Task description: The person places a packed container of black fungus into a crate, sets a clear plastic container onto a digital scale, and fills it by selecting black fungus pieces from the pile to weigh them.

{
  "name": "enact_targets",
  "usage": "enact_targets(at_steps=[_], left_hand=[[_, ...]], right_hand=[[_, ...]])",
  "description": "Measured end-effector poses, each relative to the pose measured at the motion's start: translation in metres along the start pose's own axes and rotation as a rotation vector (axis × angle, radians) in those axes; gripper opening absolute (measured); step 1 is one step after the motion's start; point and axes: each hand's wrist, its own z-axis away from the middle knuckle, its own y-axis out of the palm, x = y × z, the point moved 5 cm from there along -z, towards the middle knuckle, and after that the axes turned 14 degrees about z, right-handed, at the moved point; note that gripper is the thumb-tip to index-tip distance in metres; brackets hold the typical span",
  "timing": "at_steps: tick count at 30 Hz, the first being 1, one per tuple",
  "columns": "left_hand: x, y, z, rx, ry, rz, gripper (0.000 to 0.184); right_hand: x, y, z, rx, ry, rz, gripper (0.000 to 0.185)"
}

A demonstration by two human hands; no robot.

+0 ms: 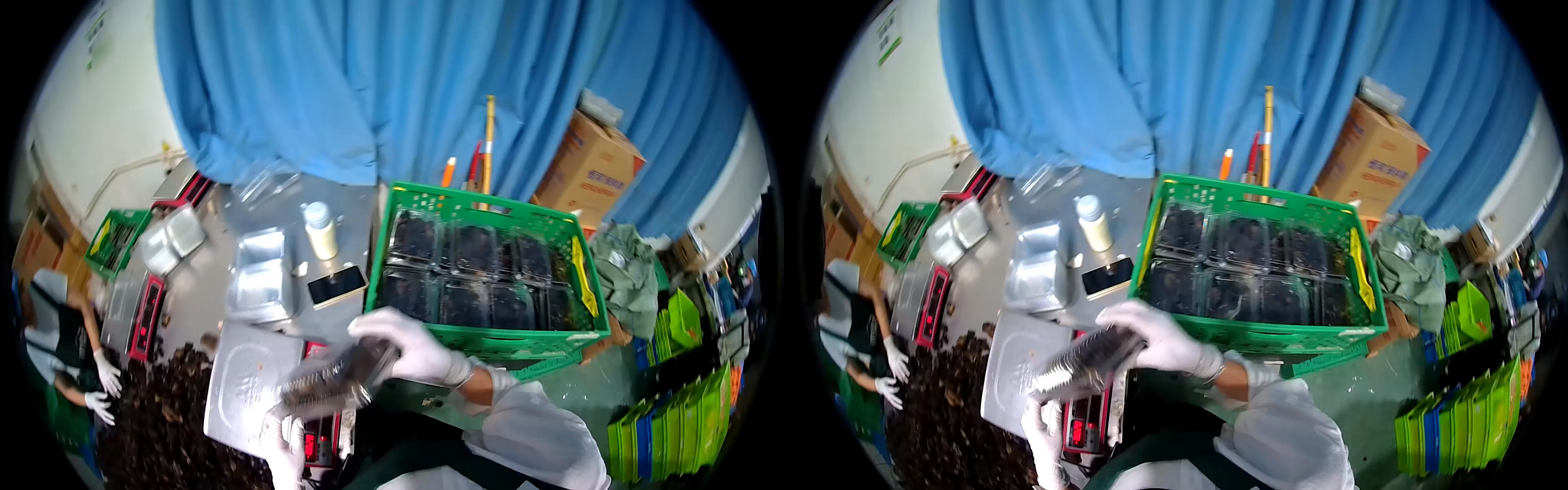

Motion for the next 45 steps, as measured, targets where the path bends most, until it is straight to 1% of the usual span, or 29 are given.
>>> enact_targets(at_steps=[1, 4, 5, 7, 9, 10, 11, 13, 15, 17, 19, 21, 23, 25, 26, 28, 29, 30, 31, 33, 35, 36, 37, 38, 39, 40, 41, 43, 45], left_hand=[[-0.026, 0.006, -0.016, 0.067, 0.051, 0.034, 0.026], [-0.107, 0.016, -0.033, 0.043, 0.168, -0.079, 0.03], [-0.133, 0.018, -0.039, 0.115, 0.327, -0.15, 0.031], [-0.152, 0.019, -0.051, 0.328, 0.507, -0.173, 0.024], [-0.16, 0.022, -0.052, 0.543, 0.595, 0.015, 0.04], [-0.186, 0.016, -0.06, 0.545, 0.755, 0.057, 0.04], [-0.199, 0.018, -0.064, 0.578, 0.809, 0.061, 0.04], [-0.211, 0.024, -0.069, 0.642, 0.847, 0.109, 0.042], [-0.22, 0.029, -0.073, 0.653, 0.899, 0.16, 0.047], [-0.23, 0.035, -0.075, 0.738, 0.859, 0.208, 0.049], [-0.242, 0.037, -0.077, 0.656, 0.828, 0.383, 0.044], [-0.254, 0.036, -0.076, 0.512, 0.886, 0.298, 0.039], [-0.253, 0.04, -0.072, 0.243, 0.715, 0.236, 0.038], [-0.251, 0.044, -0.076, 0.212, 0.866, 0.243, 0.038], [-0.249, 0.046, -0.078, 0.196, 0.908, 0.239, 0.038], [-0.233, 0.043, -0.083, 0.22, 0.935, 0.21, 0.034], [-0.225, 0.04, -0.083, 0.258, 0.937, 0.197, 0.032], [-0.215, 0.036, -0.082, 0.293, 0.932, 0.181, 0.031], [-0.206, 0.03, -0.081, 0.334, 0.924, 0.167, 0.029], [-0.188, 0.015, -0.072, 0.424, 0.894, 0.147, 0.026], [-0.174, 0.004, -0.058, 0.538, 0.851, 0.14, 0.022], [-0.169, 0.002, -0.051, 0.588, 0.816, 0.145, 0.021], [-0.165, 0.003, -0.045, 0.646, 0.776, 0.146, 0.019], [-0.161, 0.011, -0.052, 0.553, 0.632, 0.133, 0.022], [-0.155, 0.018, -0.057, 0.462, 0.485, 0.128, 0.026], [-0.138, 0.019, -0.065, 0.28, 0.232, 0.146, 0.033], [-0.115, 0.023, -0.059, 0.304, 0.095, 0.245, 0.034], [-0.071, 0.029, -0.028, 0.242, -0.037, 0.315, 0.034], [-0.041, 0.029, 0.009, 0.128, -0.222, 0.396, 0.033]], right_hand=[[-0.001, -0.034, 0.0, -0.085, 0.072, 0.102, 0.064], [-0.011, -0.123, 0.017, -0.306, 0.268, 0.488, 0.06], [-0.02, -0.15, 0.029, -0.365, 0.347, 0.559, 0.06], [-0.037, -0.204, 0.053, -0.501, 0.515, 0.516, 0.058], [-0.064, -0.259, 0.086, -0.535, 0.615, 0.559, 0.052], [-0.072, -0.286, 0.102, -0.522, 0.656, 0.624, 0.05], [-0.077, -0.309, 0.115, -0.51, 0.695, 0.687, 0.048], [-0.072, -0.344, 0.127, -0.408, 0.852, 0.876, 0.047], [-0.087, -0.374, 0.145, -0.249, 1.059, 1.271, 0.053], [-0.132, -0.398, 0.174, -0.106, 1.212, 1.358, 0.057], [-0.174, -0.403, 0.194, -0.005, 1.342, 1.402, 0.063], [-0.216, -0.4, 0.223, -0.206, 1.292, 1.365, 0.068], [-0.24, -0.386, 0.245, -0.154, 1.358, 1.37, 0.073], [-0.267, -0.371, 0.266, -0.071, 1.256, 1.356, 0.075], [-0.279, -0.368, 0.275, -0.1, 1.283, 1.353, 0.074], [-0.288, -0.361, 0.276, -0.207, 1.21, 1.103, 0.069], [-0.336, -0.362, 0.315, -0.486, 1.05, 0.454, 0.069], [-0.348, -0.358, 0.321, -0.368, 1.183, 0.423, 0.068], [-0.321, -0.346, 0.287, -0.14, 1.169, 0.824, 0.061], [-0.278, -0.319, 0.198, -0.149, 1.008, 1.475, 0.052], [-0.271, -0.293, 0.117, -0.263, 0.539, 1.296, 0.044], [-0.257, -0.267, 0.066, -0.233, 0.374, 1.237, 0.037], [-0.225, -0.232, 0.011, -0.209, 0.32, 1.093, 0.029], [-0.201, -0.197, -0.033, -0.199, 0.196, 1.048, 0.024], [-0.176, -0.159, -0.075, -0.141, 0.109, 0.883, 0.02], [-0.166, -0.122, -0.104, -0.1, 0.037, 0.765, 0.017], [-0.147, -0.081, -0.13, -0.07, -0.088, 0.691, 0.014], [-0.139, 0.008, -0.165, 0.073, -0.309, 0.615, 0.012], [-0.13, 0.093, -0.181, 0.236, -0.435, 0.582, 0.016]])
